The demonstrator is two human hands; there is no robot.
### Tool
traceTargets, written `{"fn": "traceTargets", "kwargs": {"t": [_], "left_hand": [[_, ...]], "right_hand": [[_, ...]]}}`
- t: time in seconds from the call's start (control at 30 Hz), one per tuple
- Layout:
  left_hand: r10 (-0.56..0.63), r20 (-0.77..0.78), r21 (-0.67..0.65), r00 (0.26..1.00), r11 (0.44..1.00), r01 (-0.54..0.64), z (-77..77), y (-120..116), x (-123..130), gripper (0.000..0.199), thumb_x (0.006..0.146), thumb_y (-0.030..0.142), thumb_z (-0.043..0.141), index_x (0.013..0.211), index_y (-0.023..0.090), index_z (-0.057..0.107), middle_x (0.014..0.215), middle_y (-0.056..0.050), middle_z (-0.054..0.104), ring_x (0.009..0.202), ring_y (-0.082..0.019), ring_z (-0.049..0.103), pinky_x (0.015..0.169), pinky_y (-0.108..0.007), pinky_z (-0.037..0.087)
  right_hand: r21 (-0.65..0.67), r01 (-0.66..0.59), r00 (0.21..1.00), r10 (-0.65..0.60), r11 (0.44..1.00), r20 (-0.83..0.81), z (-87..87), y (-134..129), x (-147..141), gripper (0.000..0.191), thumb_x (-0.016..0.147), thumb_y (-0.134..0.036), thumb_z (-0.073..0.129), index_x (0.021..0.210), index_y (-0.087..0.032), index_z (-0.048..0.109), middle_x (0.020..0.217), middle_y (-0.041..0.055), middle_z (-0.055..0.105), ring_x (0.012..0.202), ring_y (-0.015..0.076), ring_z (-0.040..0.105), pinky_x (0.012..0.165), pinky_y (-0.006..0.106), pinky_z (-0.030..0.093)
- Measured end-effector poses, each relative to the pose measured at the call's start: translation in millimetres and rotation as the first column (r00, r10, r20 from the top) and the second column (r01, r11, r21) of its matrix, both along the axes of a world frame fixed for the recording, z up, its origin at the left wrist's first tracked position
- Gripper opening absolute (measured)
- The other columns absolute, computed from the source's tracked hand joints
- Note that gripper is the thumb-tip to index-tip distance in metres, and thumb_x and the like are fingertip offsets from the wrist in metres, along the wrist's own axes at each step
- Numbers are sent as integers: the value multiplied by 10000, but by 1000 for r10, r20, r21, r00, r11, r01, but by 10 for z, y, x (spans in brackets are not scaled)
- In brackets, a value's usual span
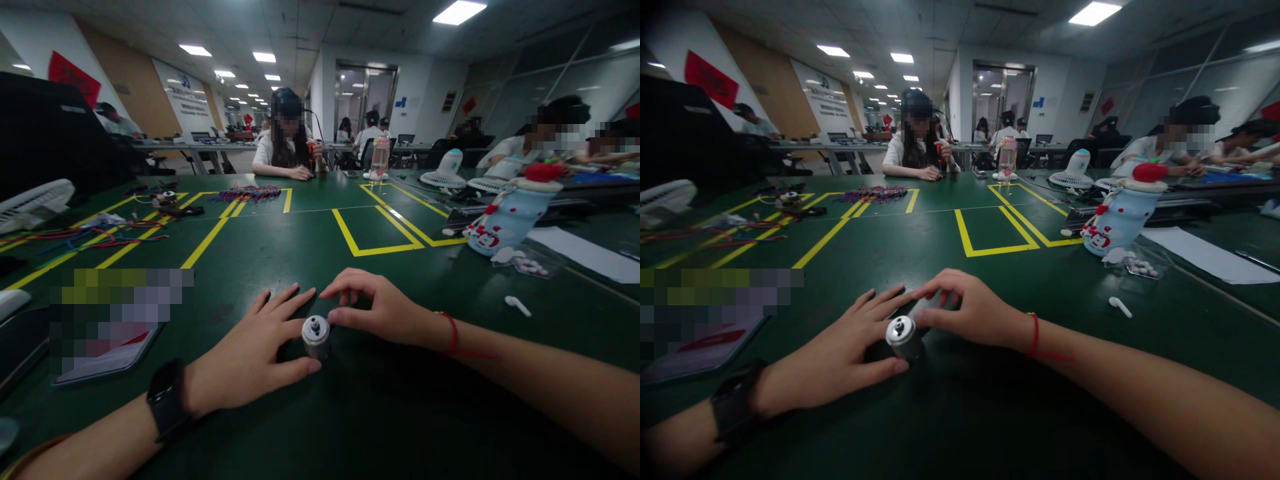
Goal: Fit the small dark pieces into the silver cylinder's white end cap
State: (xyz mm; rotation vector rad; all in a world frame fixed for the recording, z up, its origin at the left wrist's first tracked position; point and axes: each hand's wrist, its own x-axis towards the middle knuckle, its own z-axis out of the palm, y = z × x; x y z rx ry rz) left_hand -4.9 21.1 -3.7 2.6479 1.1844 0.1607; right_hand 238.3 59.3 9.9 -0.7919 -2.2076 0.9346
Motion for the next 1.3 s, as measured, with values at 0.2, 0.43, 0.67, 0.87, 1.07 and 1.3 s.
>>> {"fn": "traceTargets", "kwargs": {"t": [0.2, 0.43, 0.67, 0.87, 1.07, 1.3], "left_hand": [[-2, 29, 31, 1000, 1000, 1, -23, -5, 5, 465, 881, 536, 568, 1325, 411, 506, 1570, 34, 223, 1430, -371, 169, 1105, -672, 117], [-10, 0, 37, 1000, 999, 10, 8, -21, 40, 468, 895, 518, 554, 1347, 421, 473, 1578, 37, 196, 1431, -374, 163, 1092, -685, 136], [0, 16, 28, 1000, 1000, 0, -17, -4, 27, 440, 889, 548, 545, 1306, 410, 526, 1579, 31, 189, 1434, -370, 151, 1103, -668, 117], [5, -29, 13, 1000, 1000, -4, -1, 18, 22, 479, 903, 575, 504, 1362, 456, 440, 1583, 50, 160, 1443, -351, 125, 1098, -670, 121], [-2, -35, 9, 999, 1000, 2, -18, 43, 32, 500, 904, 567, 510, 1382, 462, 409, 1583, 50, 160, 1444, -349, 122, 1102, -667, 114], [5, -10, 3, 1000, 1000, -5, -3, 21, 25, 522, 899, 574, 517, 1393, 459, 397, 1583, 48, 156, 1439, -367, 128, 1097, -675, 126]], "right_hand": [[94, 8, 994, 2, 996, -109, 144, -221, -173, 80, 830, -276, 673, 841, -202, 700, 995, 32, 591, 951, 145, 583, 889, 301, 461], [118, 1, 999, 4, 993, -40, 185, -235, -153, 112, 812, -279, 691, 892, -202, 703, 1022, 40, 588, 967, 154, 575, 899, 316, 455], [67, -20, 995, 26, 998, -100, 238, -115, 30, 132, 848, -296, 650, 894, -180, 692, 947, 32, 612, 852, 129, 582, 778, 276, 466], [44, -263, 940, 246, 964, 237, 50, 45, 232, 156, 826, -314, 685, 925, -201, 727, 992, 38, 606, 937, 151, 561, 871, 308, 415], [127, -291, 914, 237, 948, 329, -62, 55, 213, 166, 849, -346, 657, 941, -235, 739, 991, 29, 607, 943, 164, 530, 875, 343, 373], [18, -138, 982, 134, 990, 130, -1, 143, 303, 242, 841, -348, 655, 1008, -180, 704, 1017, 56, 610, 886, 148, 574, 780, 291, 450]]}}
